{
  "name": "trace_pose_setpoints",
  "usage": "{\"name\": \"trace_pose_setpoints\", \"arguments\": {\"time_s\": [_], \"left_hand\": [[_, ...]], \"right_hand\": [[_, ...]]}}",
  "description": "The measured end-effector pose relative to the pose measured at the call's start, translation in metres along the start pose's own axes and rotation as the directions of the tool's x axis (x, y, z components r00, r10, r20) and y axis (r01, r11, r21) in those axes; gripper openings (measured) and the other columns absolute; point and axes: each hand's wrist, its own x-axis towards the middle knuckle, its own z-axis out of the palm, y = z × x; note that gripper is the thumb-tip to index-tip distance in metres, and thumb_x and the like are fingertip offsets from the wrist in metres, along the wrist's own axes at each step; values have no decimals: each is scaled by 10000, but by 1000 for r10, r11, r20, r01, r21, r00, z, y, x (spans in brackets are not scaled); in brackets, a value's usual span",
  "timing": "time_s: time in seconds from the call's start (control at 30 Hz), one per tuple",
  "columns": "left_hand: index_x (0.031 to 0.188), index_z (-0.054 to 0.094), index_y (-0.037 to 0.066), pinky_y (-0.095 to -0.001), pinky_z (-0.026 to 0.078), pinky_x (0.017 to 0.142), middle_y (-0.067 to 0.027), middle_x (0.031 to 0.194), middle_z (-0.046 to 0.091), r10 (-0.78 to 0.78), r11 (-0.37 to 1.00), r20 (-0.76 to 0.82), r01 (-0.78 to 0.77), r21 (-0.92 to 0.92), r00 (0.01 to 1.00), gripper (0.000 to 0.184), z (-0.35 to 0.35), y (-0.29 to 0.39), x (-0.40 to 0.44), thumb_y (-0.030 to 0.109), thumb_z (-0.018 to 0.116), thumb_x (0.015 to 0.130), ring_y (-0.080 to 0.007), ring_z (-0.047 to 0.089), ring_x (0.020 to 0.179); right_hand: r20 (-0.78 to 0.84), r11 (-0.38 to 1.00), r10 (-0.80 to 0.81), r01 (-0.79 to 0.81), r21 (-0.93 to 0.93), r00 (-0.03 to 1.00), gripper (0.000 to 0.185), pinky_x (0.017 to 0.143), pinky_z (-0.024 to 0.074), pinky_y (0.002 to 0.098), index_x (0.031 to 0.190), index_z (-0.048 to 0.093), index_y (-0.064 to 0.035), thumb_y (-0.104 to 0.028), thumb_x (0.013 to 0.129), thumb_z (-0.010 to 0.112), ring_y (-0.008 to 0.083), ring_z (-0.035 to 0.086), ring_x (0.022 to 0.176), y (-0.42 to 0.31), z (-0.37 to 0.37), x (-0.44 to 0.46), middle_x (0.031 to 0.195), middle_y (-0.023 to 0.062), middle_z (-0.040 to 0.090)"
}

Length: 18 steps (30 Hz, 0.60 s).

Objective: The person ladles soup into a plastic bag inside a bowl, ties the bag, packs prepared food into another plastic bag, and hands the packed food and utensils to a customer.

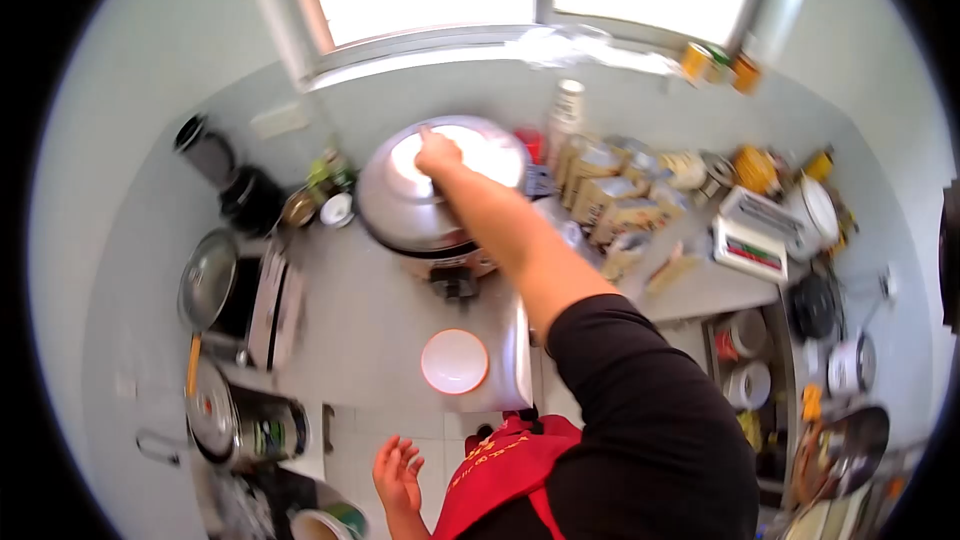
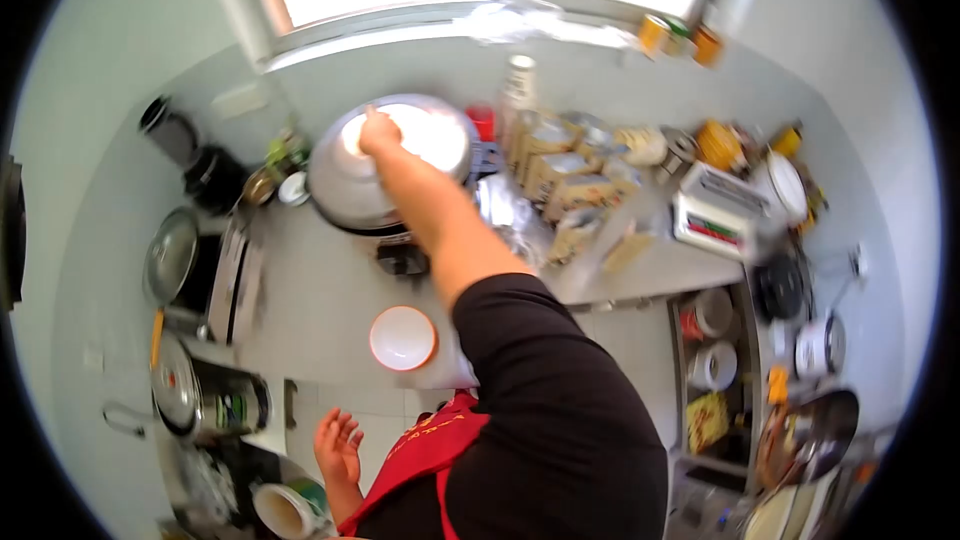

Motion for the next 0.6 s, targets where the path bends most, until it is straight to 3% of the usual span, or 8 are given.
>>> {"name": "trace_pose_setpoints", "arguments": {"time_s": [0.07, 0.1, 0.17, 0.27, 0.47, 0.57, 0.6], "left_hand": [[1223, 534, 44, -336, 513, 758, -94, 1051, 632, -27, 1000, 23, 26, 8, 999, 307, -8, -5, -2, 160, 534, 939, -195, 612, 918], [1226, 534, 58, -332, 505, 771, -76, 1053, 633, -21, 999, -4, 21, -32, 1000, 311, -7, -6, 0, 183, 536, 941, -182, 606, 917], [1229, 533, 61, -324, 502, 768, -70, 1052, 632, -26, 1000, 13, 27, -9, 1000, 314, 0, 1, -3, 189, 533, 943, -176, 604, 908], [1236, 530, 65, -314, 499, 766, -62, 1047, 633, -35, 999, 8, 35, 25, 999, 318, 6, 11, -2, 196, 527, 946, -168, 603, 901], [1235, 525, 57, -307, 498, 762, -64, 1030, 639, -66, 995, 30, 63, 74, 997, 319, 10, 20, 10, 190, 528, 946, -168, 607, 899], [1216, 531, 32, -316, 507, 751, -89, 1033, 637, -88, 989, 28, 84, 121, 996, 310, 10, 17, 22, 168, 543, 938, -184, 613, 898], [1199, 538, 12, -328, 516, 742, -110, 1042, 633, -94, 984, 19, 90, 155, 995, 302, 9, 17, 24, 149, 555, 931, -200, 616, 902]], "right_hand": [[58, 992, 98, -93, -81, 994, 396, 871, 527, 408, 1213, 582, -16, -115, 831, 557, 301, 619, 1094, -8, 1, -2, 1203, 188, 609], [74, 989, 149, -147, -27, 986, 317, 865, 531, 378, 1123, 627, 8, -110, 831, 587, 285, 621, 1098, -16, -14, -12, 1191, 179, 615], [69, 970, 244, -243, -34, 967, 347, 835, 542, 355, 1163, 594, 13, -103, 836, 598, 260, 626, 1097, -16, -6, 4, 1207, 157, 611], [15, 980, 179, -177, -88, 984, 415, 806, 552, 358, 1210, 522, 60, -104, 838, 600, 282, 634, 1071, -19, -12, -3, 1199, 174, 591], [3, 966, 163, -159, -204, 987, 364, 791, 546, 339, 1164, 579, 16, -123, 829, 606, 277, 641, 1045, -17, -6, -3, 1169, 162, 604], [-27, 985, 139, -141, -104, 990, 346, 824, 530, 336, 1148, 596, 5, -133, 831, 608, 276, 652, 1018, -16, -7, -5, 1139, 148, 623], [39, 991, 132, -130, -39, 991, 429, 881, 503, 351, 1209, 538, 26, -160, 829, 612, 287, 599, 1105, -14, -8, -7, 1209, 172, 577]]}}
